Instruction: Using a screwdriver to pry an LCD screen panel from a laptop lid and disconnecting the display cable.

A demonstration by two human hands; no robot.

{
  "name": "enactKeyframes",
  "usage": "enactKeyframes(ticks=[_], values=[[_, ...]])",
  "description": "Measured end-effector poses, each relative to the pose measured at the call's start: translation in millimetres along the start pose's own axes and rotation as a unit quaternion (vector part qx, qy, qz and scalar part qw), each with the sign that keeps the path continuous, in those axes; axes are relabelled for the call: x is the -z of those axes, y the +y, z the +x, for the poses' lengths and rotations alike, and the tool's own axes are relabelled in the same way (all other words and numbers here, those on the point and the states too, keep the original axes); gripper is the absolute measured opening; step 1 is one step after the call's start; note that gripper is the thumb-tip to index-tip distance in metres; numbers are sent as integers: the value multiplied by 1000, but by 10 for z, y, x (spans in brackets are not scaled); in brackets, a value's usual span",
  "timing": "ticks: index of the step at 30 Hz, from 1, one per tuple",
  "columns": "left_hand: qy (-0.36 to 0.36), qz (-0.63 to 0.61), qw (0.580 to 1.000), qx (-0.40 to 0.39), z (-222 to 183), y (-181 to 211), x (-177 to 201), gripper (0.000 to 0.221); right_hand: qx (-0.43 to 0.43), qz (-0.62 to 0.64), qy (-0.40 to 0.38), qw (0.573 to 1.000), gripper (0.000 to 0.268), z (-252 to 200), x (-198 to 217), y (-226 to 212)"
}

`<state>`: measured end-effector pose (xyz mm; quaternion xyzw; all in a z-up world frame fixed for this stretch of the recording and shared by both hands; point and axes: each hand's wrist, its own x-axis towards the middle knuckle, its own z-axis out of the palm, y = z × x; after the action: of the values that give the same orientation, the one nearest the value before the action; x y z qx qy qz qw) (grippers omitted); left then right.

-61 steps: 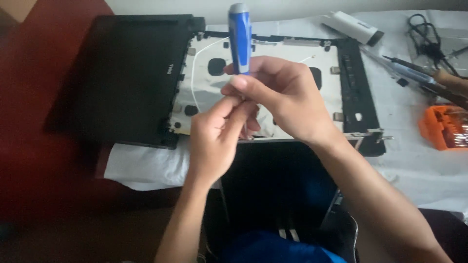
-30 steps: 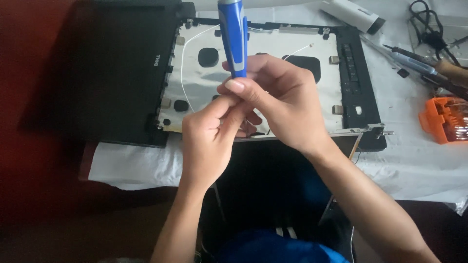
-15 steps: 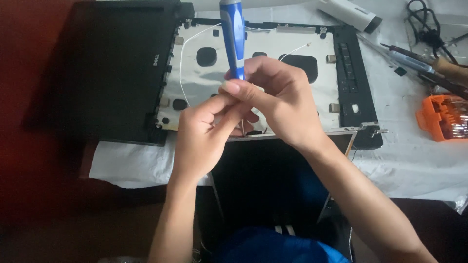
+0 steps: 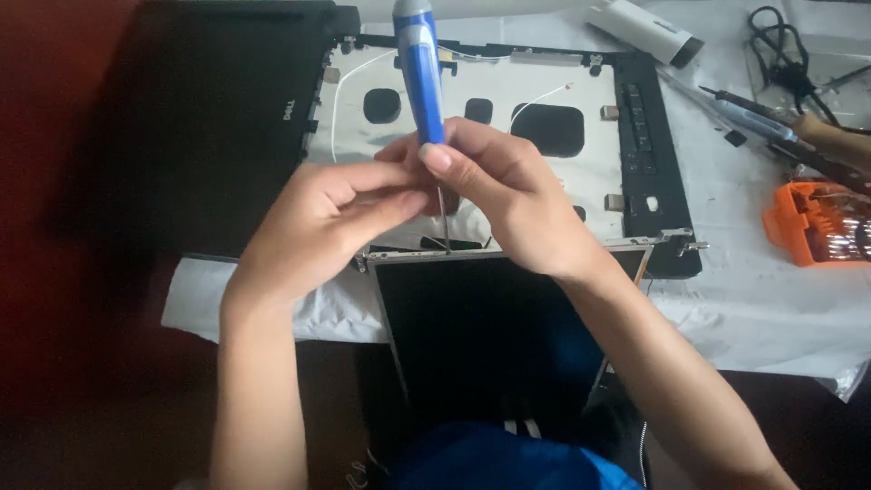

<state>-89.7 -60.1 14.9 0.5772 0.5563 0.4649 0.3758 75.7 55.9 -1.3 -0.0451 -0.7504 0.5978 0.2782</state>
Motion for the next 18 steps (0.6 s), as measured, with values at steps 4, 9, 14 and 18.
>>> enactKeyframes(ticks=[4,9,14,18], values=[[-10,-14,1000,-6,-39,-76,-41,28,-14,17,-3,1000,38,-7,-41,9],[18,63,998,-24,-142,-13,-62,29,-25,-26,-1,999,46,2,-62,-42],[150,119,979,67,-557,-81,-67,32,-16,19,-12,1000,44,12,-59,0],[223,-32,962,156,-756,-330,-206,34,-19,12,-11,1000,42,-1,-71,-22]])
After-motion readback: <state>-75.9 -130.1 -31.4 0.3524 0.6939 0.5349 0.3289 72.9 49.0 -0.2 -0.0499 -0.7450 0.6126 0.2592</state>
